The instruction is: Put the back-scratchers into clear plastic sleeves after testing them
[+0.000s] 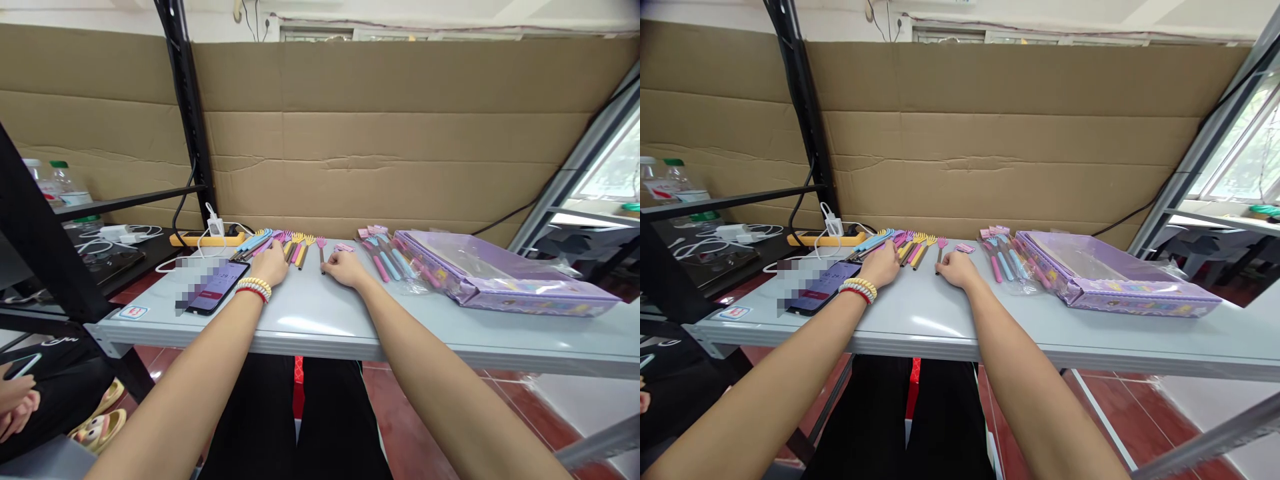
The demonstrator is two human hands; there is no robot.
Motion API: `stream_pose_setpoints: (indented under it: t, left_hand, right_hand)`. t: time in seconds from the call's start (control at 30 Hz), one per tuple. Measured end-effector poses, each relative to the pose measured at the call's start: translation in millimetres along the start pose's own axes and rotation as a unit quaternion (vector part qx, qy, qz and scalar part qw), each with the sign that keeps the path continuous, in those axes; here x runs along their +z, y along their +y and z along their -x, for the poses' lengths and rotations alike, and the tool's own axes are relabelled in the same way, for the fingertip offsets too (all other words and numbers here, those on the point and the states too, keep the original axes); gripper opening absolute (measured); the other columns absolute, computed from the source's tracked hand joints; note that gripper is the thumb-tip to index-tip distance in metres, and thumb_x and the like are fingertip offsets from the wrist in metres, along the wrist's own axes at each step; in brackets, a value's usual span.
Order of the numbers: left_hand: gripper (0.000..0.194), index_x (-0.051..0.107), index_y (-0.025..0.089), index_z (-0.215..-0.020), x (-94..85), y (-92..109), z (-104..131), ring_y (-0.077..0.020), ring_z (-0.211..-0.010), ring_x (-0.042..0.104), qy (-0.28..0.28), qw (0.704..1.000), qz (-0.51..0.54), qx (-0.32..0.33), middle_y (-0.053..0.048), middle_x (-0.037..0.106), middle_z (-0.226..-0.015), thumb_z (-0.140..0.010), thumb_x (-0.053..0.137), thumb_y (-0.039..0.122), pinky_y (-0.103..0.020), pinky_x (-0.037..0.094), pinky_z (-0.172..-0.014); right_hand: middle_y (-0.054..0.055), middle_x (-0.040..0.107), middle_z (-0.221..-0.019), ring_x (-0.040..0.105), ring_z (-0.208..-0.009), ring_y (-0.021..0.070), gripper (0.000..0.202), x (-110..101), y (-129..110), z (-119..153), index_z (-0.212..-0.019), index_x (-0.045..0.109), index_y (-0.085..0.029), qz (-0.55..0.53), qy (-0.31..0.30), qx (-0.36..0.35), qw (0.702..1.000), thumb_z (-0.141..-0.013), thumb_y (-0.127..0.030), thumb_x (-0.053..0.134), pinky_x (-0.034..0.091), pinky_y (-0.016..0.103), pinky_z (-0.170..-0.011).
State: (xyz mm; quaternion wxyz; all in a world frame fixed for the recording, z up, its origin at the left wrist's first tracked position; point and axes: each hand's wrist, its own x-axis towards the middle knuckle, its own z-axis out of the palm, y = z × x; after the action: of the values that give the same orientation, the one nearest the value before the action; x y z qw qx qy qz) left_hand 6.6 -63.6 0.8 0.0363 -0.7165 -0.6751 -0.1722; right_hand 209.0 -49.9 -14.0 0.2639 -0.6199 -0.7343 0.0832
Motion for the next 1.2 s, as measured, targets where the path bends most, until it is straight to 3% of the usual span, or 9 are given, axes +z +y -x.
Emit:
stream_pose_setpoints:
  t: [0.37,0.57,0.7,0.87,1.2]
  left_hand:
    - [0.031,0.049,0.016,-0.113,1.0,-1.9,-0.7,-0.0296,-0.095,0.065,0.023,1.000,-0.005,0.005,-0.015,0.069,-0.098,-0.087,0.037,0.026,-0.037,0.046,-0.079]
    - [0.033,0.063,0.017,-0.100,0.9,-3.9,-4.3,-0.0290,-0.108,0.058,0.041,0.998,-0.042,0.033,-0.014,0.066,-0.109,-0.085,0.040,0.034,-0.040,0.043,-0.093]
    - [0.052,0.061,0.017,-0.118,5.7,-5.3,-4.6,-0.0299,-0.124,0.046,-0.032,0.996,-0.025,0.078,-0.014,0.056,-0.129,-0.088,0.032,0.049,-0.044,0.035,-0.104]
    - [0.075,0.034,0.020,-0.145,11.6,-4.1,0.5,-0.0325,-0.141,0.023,-0.113,0.991,-0.027,0.069,-0.014,0.026,-0.154,-0.085,0.025,0.064,-0.048,0.021,-0.112]
    - [0.080,0.028,0.020,-0.148,9.4,-3.4,1.7,-0.0330,-0.142,0.019,-0.133,0.989,-0.024,0.063,-0.014,0.023,-0.155,-0.084,0.019,0.068,-0.053,0.017,-0.112]
  right_hand:
    - [0.002,0.064,-0.070,0.055,-0.066,0.0136,0.019,-1.0,-3.0,1.2,-0.065,0.060,-0.018,0.004,-0.013,0.009,1.000,-0.075,-0.034,0.058,0.034,0.024,-0.057]
    - [0.004,0.065,-0.073,0.056,-0.067,0.0151,0.033,-3.5,-5.6,3.8,-0.068,0.061,-0.019,0.025,-0.032,0.017,0.999,-0.073,-0.051,0.061,0.034,0.025,-0.056]
    - [0.004,0.066,-0.074,0.058,-0.070,0.0162,0.035,-4.5,-7.5,5.1,-0.069,0.062,-0.020,0.043,-0.055,0.017,0.997,-0.070,-0.054,0.064,0.034,0.025,-0.057]
    - [0.004,0.068,-0.081,0.059,-0.073,0.0171,0.024,-3.7,-8.3,4.8,-0.075,0.065,-0.020,0.062,-0.053,0.011,0.997,-0.072,-0.044,0.063,0.034,0.024,-0.057]
    - [0.005,0.067,-0.079,0.058,-0.070,0.0163,0.012,-2.5,-5.7,3.9,-0.070,0.064,-0.020,0.044,-0.061,-0.004,0.997,-0.068,-0.031,0.058,0.034,0.024,-0.055]
